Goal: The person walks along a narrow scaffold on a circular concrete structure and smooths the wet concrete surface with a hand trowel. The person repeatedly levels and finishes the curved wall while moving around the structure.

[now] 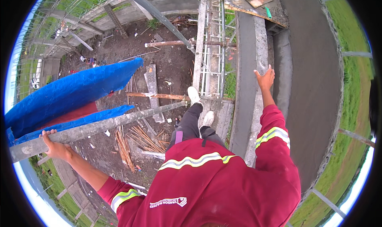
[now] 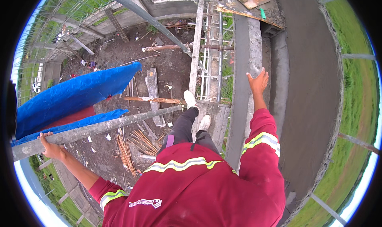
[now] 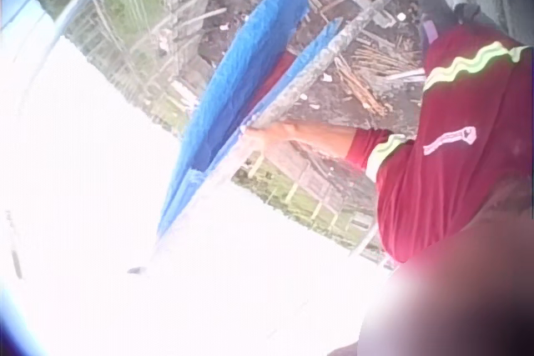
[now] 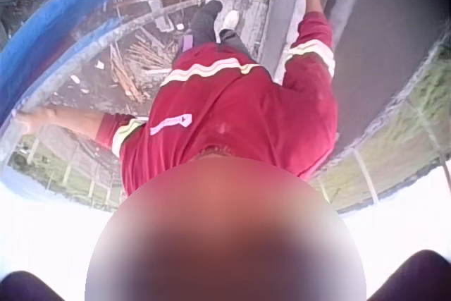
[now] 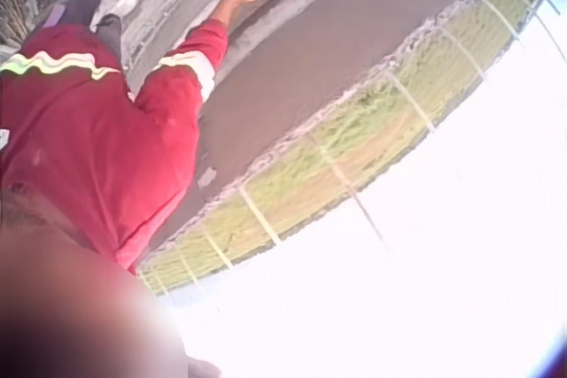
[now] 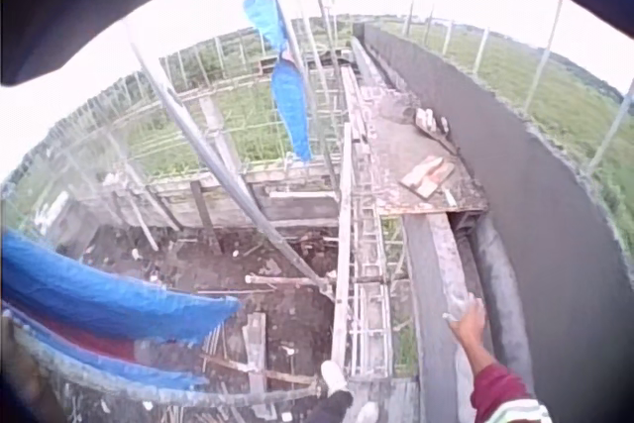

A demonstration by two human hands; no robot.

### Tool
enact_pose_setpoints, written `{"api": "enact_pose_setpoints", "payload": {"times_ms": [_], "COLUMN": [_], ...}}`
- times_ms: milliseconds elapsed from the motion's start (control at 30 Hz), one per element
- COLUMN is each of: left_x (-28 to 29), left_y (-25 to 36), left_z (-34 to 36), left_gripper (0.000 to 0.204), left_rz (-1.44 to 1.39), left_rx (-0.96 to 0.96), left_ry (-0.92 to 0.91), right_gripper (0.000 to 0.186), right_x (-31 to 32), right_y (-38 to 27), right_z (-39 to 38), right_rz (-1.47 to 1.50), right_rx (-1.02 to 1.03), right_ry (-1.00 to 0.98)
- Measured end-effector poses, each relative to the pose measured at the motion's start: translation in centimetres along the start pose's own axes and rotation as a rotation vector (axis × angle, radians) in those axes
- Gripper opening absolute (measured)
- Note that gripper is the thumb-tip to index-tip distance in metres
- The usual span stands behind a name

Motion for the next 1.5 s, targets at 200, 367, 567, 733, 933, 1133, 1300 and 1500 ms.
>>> {"api": "enact_pose_setpoints", "payload": {"times_ms": [200,367,567,733,933,1133,1300,1500], "left_x": [0.7,0.1,-12.2,-35.0,-56.6,-63.3,-63.9,-63.8], "left_y": [-0.2,0.6,11.6,3.2,-6.5,-11.0,-10.9,-8.8], "left_z": [-0.1,-1.2,-12.2,-13.5,-2.0,1.5,0.1,-1.0], "left_gripper": [0.035,0.032,0.063,0.07,0.106,0.088,0.075,0.064], "left_rz": [0.006,0.085,0.712,0.096,-0.067,0.07,-0.186,-0.198], "left_rx": [0.0,0.103,-0.916,-0.335,0.123,0.144,0.172,0.078], "left_ry": [0.014,0.086,0.233,-0.466,-0.514,-0.295,-0.19,-0.172], "right_gripper": [0.132,0.126,0.108,0.102,0.1,0.101,0.101,0.101], "right_x": [-7.5,-8.3,-6.5,-6.2,-5.4,-5.2,-5.2,-5.4], "right_y": [5.6,5.2,2.8,2.2,1.7,1.4,1.3,1.0], "right_z": [3.4,3.9,2.2,2.2,2.7,3.1,3.4,3.3], "right_rz": [0.166,0.031,-0.099,-0.204,-0.205,-0.177,-0.193,-0.226], "right_rx": [-0.333,-0.427,-0.369,-0.336,-0.368,-0.401,-0.412,-0.398], "right_ry": [-0.422,-0.382,-0.007,0.035,-0.004,-0.026,-0.038,-0.046]}}
Point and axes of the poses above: each hand's wrist, its own z-axis towards the middle knuckle, its own x-axis out of the back of the hand, y = z × x, the point moved 8 cm from there along z, towards the middle knuckle, and after that the axes turned 4 degrees about y, right-handed, at the moved point
